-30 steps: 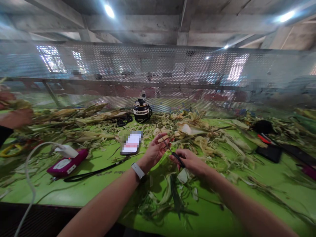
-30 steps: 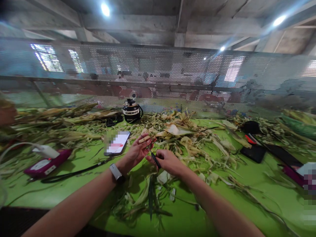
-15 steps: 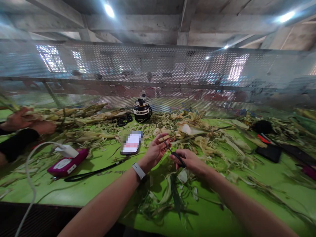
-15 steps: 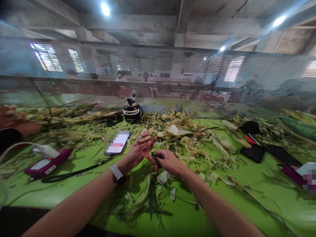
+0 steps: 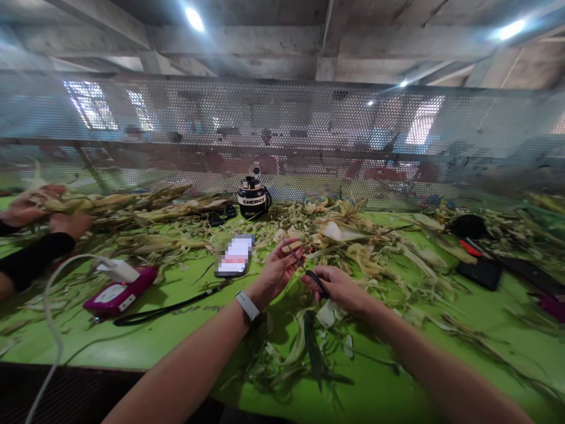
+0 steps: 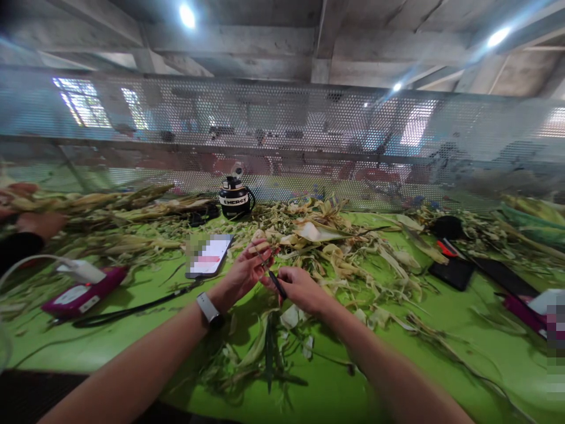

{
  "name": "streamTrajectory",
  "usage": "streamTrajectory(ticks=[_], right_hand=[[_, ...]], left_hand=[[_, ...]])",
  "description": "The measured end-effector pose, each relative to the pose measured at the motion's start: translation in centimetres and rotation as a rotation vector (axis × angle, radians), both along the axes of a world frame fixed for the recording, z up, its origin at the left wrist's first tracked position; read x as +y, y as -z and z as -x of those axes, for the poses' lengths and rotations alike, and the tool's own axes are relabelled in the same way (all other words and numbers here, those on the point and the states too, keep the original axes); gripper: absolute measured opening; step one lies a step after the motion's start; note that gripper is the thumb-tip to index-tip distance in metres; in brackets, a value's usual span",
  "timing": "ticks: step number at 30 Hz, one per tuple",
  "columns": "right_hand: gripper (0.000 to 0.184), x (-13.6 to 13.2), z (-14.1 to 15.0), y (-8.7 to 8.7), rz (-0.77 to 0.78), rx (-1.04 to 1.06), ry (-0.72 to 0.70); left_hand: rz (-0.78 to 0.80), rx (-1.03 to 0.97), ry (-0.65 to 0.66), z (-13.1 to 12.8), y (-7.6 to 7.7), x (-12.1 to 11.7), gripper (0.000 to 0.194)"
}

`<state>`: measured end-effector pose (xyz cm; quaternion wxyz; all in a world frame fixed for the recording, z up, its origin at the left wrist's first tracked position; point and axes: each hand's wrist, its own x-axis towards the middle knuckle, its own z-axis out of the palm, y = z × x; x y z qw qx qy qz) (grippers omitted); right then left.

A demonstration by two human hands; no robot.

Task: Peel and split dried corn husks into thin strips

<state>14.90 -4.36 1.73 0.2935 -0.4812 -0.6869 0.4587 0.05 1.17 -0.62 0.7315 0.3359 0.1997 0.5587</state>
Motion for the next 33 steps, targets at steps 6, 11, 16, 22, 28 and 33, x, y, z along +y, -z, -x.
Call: streamTrajectory(ticks=[6,11,16,22,28,33], right_hand=[[0.05,-0.2,0.7,0.2,0.028,0.055,0.027],[0.05,-0.4,1.1,0.2,0.058,0.061,0.014],[0.05,-0.4,1.0,0.2,0.029,0.055,0.023],[0.048,-0.1,0.9,0.6,-0.009,0.032,0.034],[0.048,-0.2,1.1,0.4,-0.03,-0.014,0.062],[0.049,-0.4,1.3,0.2,-0.073,-0.036,0.121]], left_hand=[[0.042,-0.038,-0.036,-0.1,-0.1,0.0,0.031],[0.048,-0.051,-0.046,-0.1,-0.2,-0.1,0.032],[0.039,-0.066,-0.04,-0.1,-0.2,-0.1,0.032],[0.049,-0.088,-0.042,-0.2,-0.1,0.1,0.035],[0.06,-0.082,-0.052,-0.2,-0.2,0.0,0.034],[0.077,-0.096,-0.065,-0.3,-0.2,0.2,0.031]])
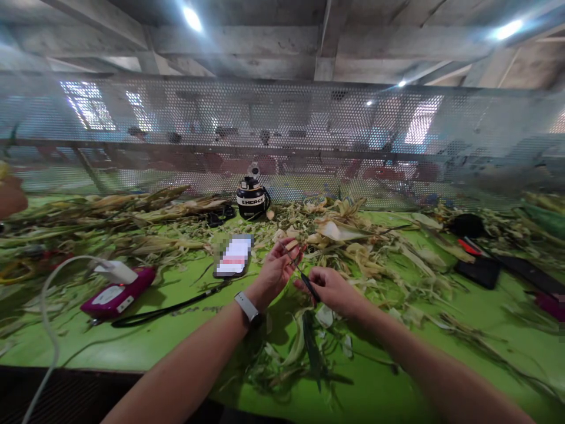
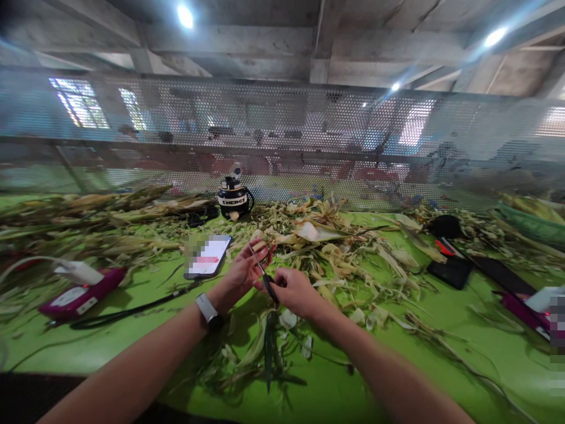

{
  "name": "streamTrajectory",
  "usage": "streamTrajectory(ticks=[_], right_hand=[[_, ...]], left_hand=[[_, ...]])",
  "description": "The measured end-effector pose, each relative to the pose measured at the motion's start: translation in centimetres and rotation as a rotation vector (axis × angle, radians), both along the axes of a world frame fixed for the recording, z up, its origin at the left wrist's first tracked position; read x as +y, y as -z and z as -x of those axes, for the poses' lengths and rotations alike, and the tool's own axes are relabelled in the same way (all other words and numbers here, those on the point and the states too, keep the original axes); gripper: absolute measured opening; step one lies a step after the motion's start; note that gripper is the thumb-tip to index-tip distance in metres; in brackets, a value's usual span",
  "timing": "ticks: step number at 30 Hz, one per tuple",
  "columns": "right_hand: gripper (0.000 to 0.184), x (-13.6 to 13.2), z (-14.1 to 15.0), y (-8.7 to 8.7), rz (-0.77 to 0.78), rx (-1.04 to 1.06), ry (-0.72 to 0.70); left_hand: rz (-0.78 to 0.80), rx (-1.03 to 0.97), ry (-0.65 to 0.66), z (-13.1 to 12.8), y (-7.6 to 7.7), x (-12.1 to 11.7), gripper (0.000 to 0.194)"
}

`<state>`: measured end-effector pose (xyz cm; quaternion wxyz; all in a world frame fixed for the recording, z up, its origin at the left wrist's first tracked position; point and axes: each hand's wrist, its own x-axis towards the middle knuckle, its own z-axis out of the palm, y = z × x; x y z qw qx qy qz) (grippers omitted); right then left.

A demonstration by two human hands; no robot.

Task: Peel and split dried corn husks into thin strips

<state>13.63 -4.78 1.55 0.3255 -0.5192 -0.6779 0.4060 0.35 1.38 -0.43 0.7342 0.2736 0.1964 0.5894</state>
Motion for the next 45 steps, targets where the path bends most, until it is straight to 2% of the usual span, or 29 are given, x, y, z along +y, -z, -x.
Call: streamTrajectory(ticks=[8,11,14,17,23,27,29,31,34,36,41,45], right_hand=[[0.047,-0.5,-0.3,-0.4,0.083,0.158,-0.191],[0.049,-0.4,-0.8,-0.8,0.033,0.234,-0.132],[0.051,0.0,-1.5,-1.0,-0.021,0.311,0.015],[0.054,0.3,-1.8,-1.1,-0.005,0.345,0.124],[0.056,0.7,-1.6,-1.3,0.057,0.291,0.144],[0.051,1.3,-3.5,-2.1,-0.043,0.075,0.2],[0.048,1.7,-4.8,-2.4,-0.156,-0.093,0.299],[0.048,2.2,-5.9,-2.4,-0.205,-0.3,0.348],[0.047,2.5,-6.6,-1.8,-0.177,-0.634,0.305],[0.043,2.4,-6.4,-1.3,-0.156,-0.781,0.241],[0.03,2.0,-5.8,-0.8,-0.199,-0.935,0.155],[0.02,2.3,-6.1,-0.6,-0.121,-0.93,0.133]], left_hand=[[0.032,-0.026,0.036,0.4,0.0,0.2,0.029],[0.003,-0.027,0.028,0.7,-0.1,0.5,0.023],[0.003,-0.036,0.033,1.1,-0.2,0.8,0.021],[0.022,-0.058,0.01,1.4,-0.3,1.2,0.02],[0.051,-0.054,-0.01,1.7,-0.6,1.2,0.027],[0.057,-0.043,-0.011,1.6,-0.7,1.2,0.031],[0.052,-0.032,-0.009,1.6,-0.8,1.2,0.032],[0.051,-0.023,-0.003,1.6,-0.8,1.2,0.031],[0.063,-0.034,0.004,1.5,-0.7,1.2,0.025],[0.07,-0.047,0.011,1.5,-0.8,1.1,0.021],[0.112,0.0,0.021,1.3,-0.9,0.9,0.024],[0.091,0.081,0.03,0.8,-0.7,0.4,0.033]])
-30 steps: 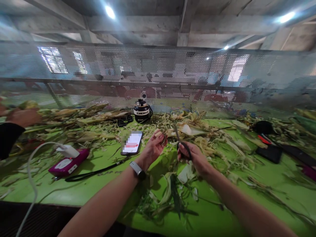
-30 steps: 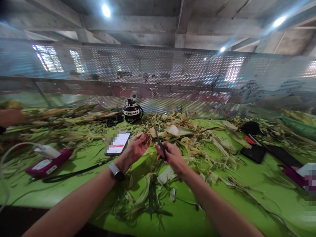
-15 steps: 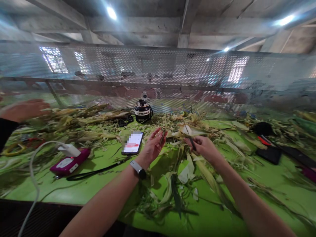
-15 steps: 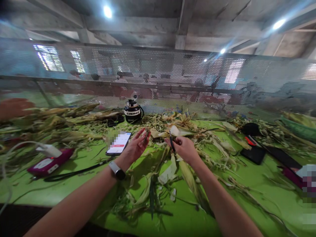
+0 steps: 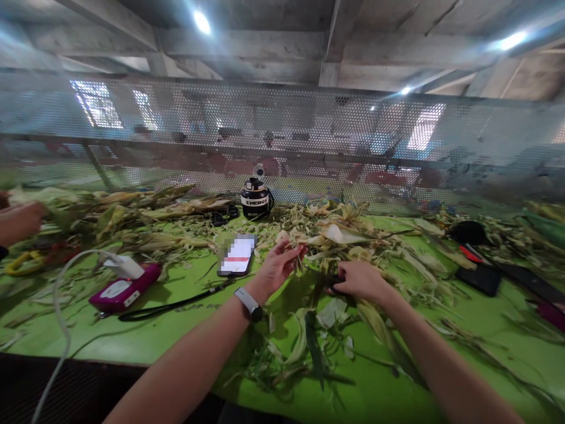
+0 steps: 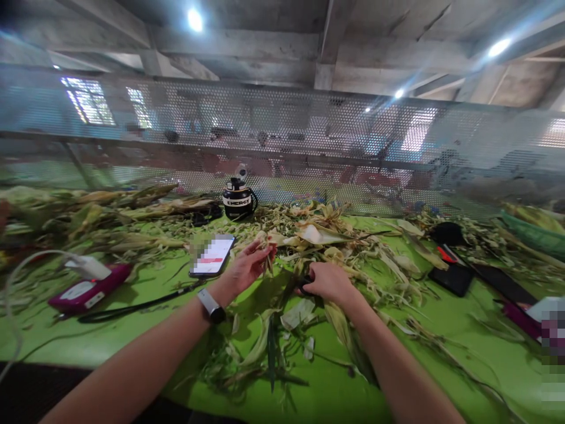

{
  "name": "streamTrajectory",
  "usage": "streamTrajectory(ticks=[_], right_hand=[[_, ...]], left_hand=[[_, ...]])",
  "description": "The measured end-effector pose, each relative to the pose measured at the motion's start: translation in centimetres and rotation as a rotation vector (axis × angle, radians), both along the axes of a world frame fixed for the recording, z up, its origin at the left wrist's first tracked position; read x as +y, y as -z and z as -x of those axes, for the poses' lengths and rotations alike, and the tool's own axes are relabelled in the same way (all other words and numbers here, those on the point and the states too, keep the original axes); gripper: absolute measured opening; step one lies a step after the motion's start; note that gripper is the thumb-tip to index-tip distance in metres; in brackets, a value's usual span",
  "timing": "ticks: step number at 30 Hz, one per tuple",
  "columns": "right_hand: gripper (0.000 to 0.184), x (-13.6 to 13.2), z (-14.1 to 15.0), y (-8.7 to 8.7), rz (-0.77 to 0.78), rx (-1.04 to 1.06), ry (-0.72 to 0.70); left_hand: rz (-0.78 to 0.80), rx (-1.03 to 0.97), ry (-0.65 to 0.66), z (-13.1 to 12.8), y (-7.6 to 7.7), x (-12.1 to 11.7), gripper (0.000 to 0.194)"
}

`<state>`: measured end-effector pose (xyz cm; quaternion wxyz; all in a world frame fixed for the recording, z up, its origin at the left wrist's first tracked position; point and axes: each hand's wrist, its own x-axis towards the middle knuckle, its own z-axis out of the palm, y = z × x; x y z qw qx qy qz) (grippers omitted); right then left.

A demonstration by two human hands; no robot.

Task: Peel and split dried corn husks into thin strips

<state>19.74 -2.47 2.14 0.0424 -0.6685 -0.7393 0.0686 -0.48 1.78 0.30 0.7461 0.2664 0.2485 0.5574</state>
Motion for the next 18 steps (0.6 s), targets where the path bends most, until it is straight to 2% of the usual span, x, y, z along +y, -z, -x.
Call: streamTrajectory(ticks=[6,9,12,15,18], right_hand=[[0.018,0.2,-0.8,-0.6,0.072,0.162,-0.099],[0.019,-0.1,-1.1,-1.6,0.154,0.294,-0.144],[0.025,-0.4,-0.6,-2.0,0.063,0.443,-0.153],[0.033,-0.5,0.6,-1.6,-0.103,0.616,-0.184],[0.033,-0.5,1.6,-0.9,-0.165,0.673,-0.235]], left_hand=[[-0.242,0.246,0.147,-0.5,0.4,-1.2,0.042],[-0.344,0.389,0.121,-0.6,0.3,-1.6,0.057],[-0.434,0.428,0.089,-0.6,0.1,-1.7,0.065],[-0.515,0.427,0.177,-0.8,0.3,-1.6,0.044],[-0.58,0.446,0.242,-1.0,0.7,-1.7,0.021]])
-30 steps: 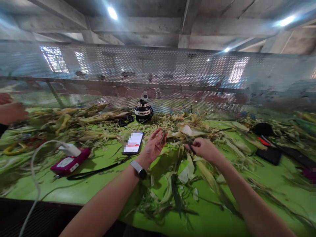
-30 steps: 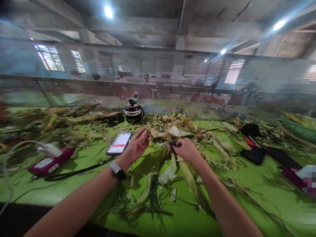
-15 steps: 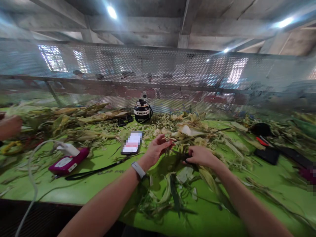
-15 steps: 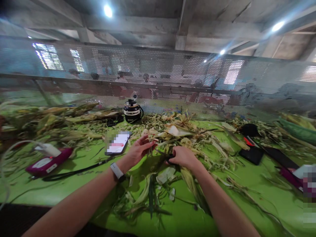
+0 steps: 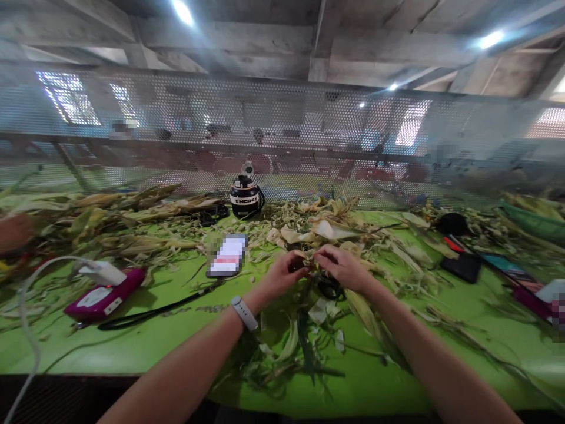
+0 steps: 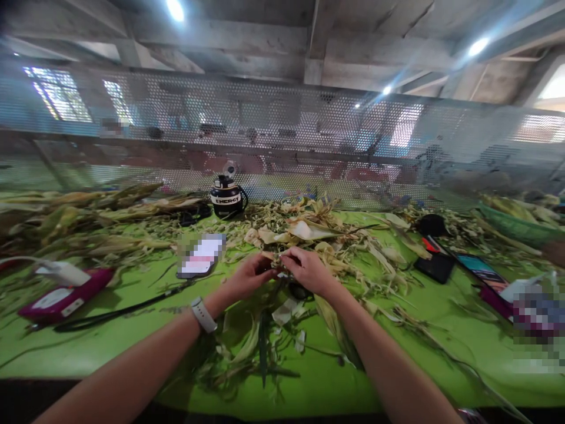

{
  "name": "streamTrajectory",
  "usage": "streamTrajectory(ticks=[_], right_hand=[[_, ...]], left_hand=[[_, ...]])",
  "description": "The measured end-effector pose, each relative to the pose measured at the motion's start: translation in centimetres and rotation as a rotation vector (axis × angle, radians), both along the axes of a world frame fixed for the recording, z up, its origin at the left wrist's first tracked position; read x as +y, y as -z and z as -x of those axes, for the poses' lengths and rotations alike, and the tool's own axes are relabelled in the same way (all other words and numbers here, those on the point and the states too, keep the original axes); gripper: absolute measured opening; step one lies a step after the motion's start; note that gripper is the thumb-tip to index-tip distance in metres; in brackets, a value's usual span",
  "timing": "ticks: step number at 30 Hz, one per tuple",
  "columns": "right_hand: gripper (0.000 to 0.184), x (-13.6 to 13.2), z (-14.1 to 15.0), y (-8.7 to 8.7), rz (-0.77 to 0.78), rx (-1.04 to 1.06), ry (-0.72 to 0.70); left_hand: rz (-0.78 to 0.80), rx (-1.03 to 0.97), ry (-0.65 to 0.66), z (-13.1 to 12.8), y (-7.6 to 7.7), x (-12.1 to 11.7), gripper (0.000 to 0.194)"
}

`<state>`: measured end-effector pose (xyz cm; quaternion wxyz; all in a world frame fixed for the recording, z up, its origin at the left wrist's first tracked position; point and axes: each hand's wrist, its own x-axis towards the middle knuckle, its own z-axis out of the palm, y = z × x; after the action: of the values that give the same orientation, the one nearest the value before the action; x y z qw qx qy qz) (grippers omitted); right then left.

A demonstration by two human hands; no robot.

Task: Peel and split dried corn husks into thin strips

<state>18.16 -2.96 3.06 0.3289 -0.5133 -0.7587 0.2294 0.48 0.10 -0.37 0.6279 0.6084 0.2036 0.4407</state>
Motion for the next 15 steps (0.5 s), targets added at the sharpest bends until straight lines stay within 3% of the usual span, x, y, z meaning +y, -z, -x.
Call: streamTrajectory(ticks=[4,7,15], right_hand=[[0.029,0.04,0.45,0.39,-0.084,-0.041,-0.008],[0.028,0.0,0.49,0.31,-0.053,-0.026,-0.012],[0.026,-0.67,0.5,-0.11,-0.121,-0.11,-0.052]], left_hand=[[-0.041,0.006,0.005,-0.03,0.17,-0.38,0.022],[-0.037,0.008,0.021,0.0,0.03,-0.45,0.02],[0.068,-0.012,0.11,0.41,-0.43,-0.24,0.024]])
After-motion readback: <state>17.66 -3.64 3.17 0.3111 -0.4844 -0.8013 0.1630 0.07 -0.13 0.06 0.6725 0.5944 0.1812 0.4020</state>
